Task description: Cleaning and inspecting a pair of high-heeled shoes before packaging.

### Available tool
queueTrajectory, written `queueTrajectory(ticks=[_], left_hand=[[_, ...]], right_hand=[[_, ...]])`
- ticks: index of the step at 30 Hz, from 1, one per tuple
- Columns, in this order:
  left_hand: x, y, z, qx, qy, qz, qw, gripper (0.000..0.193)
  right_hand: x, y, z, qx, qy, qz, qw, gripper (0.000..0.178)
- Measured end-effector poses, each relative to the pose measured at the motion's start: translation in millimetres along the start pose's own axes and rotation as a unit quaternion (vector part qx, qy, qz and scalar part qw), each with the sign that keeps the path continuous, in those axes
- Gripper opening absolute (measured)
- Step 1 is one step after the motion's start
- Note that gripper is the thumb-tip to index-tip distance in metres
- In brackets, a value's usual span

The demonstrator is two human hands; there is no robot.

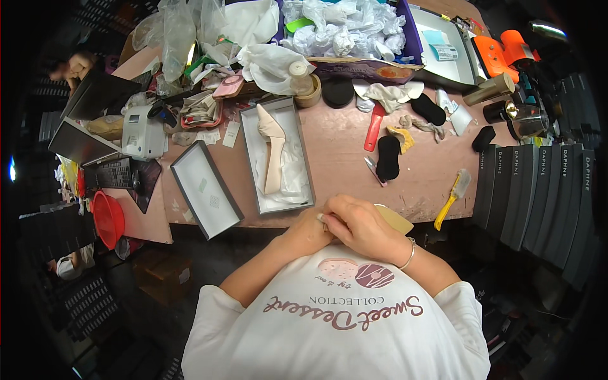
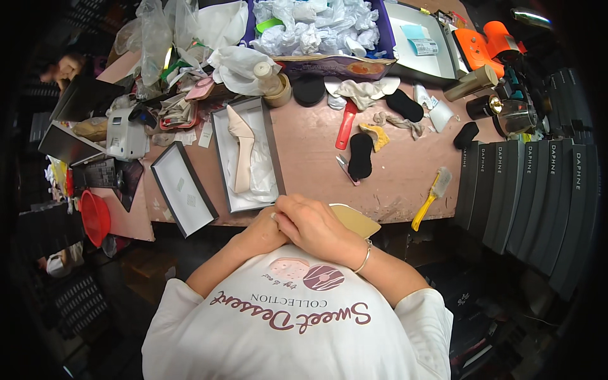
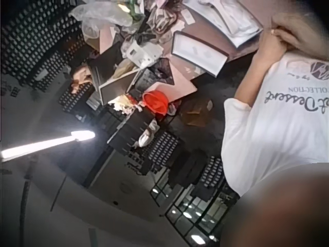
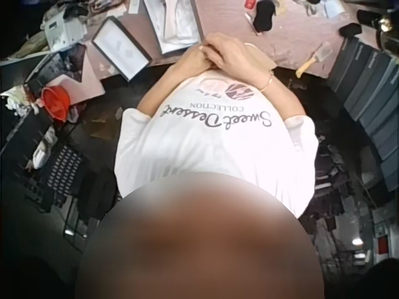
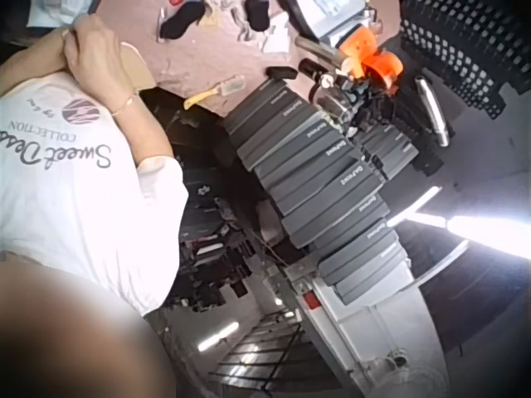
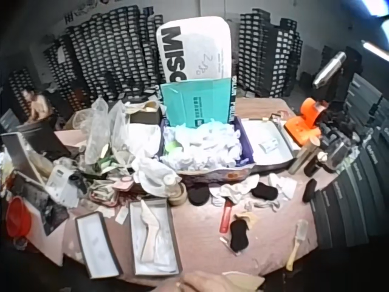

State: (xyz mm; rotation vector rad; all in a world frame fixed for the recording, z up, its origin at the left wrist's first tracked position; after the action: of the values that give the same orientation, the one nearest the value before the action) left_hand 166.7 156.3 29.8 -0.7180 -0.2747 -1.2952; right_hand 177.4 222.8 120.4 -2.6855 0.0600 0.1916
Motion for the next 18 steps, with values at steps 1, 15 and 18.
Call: queueTrajectory(ticks=[1,15,18], left_hand=[[0.4,-2.3,4.7,-0.002,-0.012,0.000,1.000,0.031],[6.5,-17.8,15.1,0.002,0.118,0.070,0.991,0.035],[7.1,-31.5,15.3,0.021,0.143,0.102,0.984,0.046]], right_hand=[[-1.7,-5.7,10.7,0.015,0.014,0.022,1.000,0.013],[-7.0,-26.3,8.8,0.042,-0.038,-0.045,0.997,0.011],[-12.7,-67.4,28.7,-0.075,0.041,0.075,0.993,0.011]])
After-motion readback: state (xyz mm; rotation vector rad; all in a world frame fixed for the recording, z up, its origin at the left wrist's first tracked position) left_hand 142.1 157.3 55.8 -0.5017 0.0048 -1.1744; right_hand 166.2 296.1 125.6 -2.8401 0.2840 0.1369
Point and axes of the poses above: each hand's wrist, its own x-axis away from the middle knuckle, its own y-axis out of the palm, z = x × y, the point moved 10 cm from there along -x, towards the middle knuckle, and after that the axes turned 11 degrees about -y, right-handed, at the moved point
